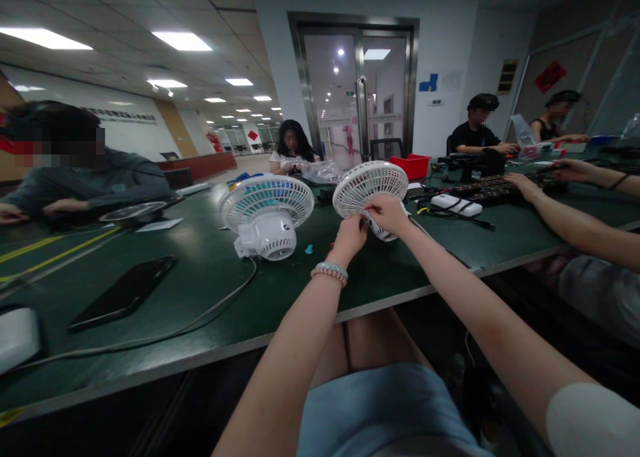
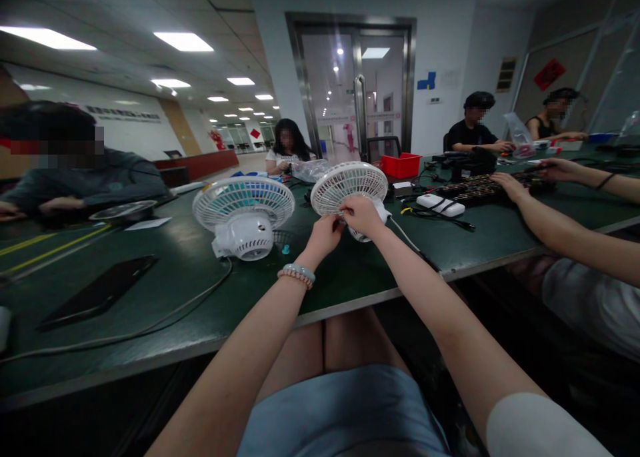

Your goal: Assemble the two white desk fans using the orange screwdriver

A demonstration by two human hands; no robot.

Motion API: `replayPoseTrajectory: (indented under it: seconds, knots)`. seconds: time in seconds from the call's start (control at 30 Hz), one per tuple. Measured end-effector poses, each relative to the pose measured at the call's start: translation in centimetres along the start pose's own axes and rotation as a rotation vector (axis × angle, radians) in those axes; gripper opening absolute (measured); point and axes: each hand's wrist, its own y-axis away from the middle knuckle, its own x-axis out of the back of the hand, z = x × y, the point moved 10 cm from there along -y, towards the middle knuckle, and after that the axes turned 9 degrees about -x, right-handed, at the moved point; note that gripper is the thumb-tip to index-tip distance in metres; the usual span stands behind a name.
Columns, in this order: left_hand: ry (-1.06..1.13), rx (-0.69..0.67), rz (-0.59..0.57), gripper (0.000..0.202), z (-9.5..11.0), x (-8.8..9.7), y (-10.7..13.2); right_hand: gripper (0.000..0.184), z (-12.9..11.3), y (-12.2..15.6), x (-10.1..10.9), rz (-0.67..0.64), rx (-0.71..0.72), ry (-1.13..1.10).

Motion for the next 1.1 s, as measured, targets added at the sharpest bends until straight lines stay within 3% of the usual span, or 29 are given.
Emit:
replayPoseTrajectory:
  seconds: [0.47, 0.7, 0.9, 1.1]
  knots:
    - [0.087, 0.050, 0.015, 0.019, -0.4, 0.1, 0.1, 0.032, -2.3, 1.7, -2.6, -0.271, 0.092, 0.456]
    - [0.101, 0.083, 0.010, 0.017, -0.6, 0.2, 0.2, 0.026, -2.3, 1.4, -2.8, -0.220, 0.051, 0.513]
    - [0.163, 0.114, 0.022, 0.037, -0.7, 0.8, 0.6, 0.024, -2.1, 1.5, -3.0, -0.230, 0.069, 0.520]
    - [0.004, 0.065, -0.044, 0.025, -0.3, 1.9, 0.7, 0.020, -2.0, 1.4, -3.0, -0.225, 0.075, 0.500]
